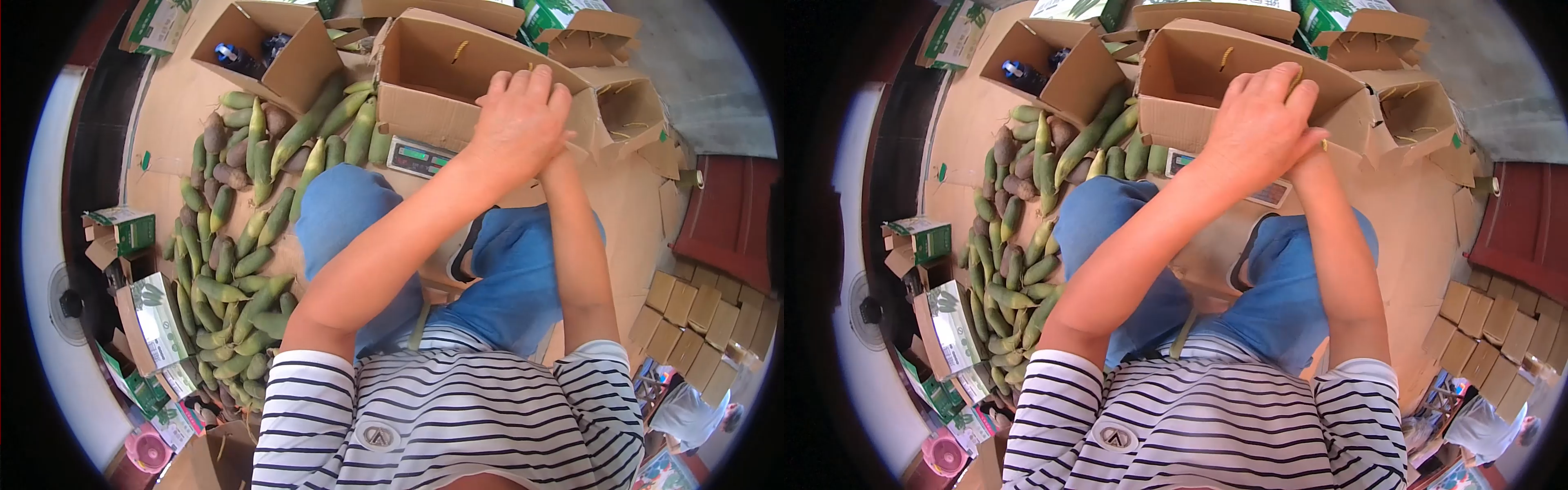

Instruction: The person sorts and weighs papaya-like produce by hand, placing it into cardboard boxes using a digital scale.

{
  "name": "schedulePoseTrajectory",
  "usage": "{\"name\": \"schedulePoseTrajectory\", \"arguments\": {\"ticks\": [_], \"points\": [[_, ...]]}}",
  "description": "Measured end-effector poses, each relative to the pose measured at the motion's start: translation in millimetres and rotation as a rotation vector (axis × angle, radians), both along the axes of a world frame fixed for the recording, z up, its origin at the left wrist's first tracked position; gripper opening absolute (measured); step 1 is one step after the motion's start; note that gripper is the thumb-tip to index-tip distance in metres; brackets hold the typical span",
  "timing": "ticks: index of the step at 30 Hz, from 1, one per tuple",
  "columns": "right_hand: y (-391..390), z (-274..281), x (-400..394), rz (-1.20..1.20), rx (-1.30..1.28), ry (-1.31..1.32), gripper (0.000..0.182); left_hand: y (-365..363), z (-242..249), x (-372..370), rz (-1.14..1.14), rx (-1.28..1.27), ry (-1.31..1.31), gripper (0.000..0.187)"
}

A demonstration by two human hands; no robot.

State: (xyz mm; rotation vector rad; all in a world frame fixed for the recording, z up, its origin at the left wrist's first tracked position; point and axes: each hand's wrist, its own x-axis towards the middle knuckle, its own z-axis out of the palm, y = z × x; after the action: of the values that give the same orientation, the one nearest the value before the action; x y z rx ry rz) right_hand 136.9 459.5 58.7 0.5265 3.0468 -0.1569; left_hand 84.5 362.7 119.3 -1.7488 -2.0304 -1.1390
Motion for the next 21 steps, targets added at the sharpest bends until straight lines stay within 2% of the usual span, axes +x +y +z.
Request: {"name": "schedulePoseTrajectory", "arguments": {"ticks": [3,6,9,14,21], "points": [[0.1,-0.9,0.8,0.005,0.007,-0.002,0.037,-0.6,0.6,0.4,-0.003,0.066,0.002,0.047],[1.7,-0.8,5.1,0.011,0.016,0.0,0.037,-2.4,2.6,3.4,0.007,-0.014,-0.099,0.048],[2.8,1.7,3.5,0.022,0.016,-0.008,0.037,1.9,-3.8,5.0,0.084,0.019,-0.019,0.049],[5.4,1.3,6.8,0.017,0.031,-0.043,0.037,4.0,-4.6,7.5,0.117,0.108,-0.027,0.051],[6.1,-3.3,4.0,0.019,0.022,-0.071,0.038,6.8,-5.0,12.8,0.049,-0.032,-0.081,0.054]]}}
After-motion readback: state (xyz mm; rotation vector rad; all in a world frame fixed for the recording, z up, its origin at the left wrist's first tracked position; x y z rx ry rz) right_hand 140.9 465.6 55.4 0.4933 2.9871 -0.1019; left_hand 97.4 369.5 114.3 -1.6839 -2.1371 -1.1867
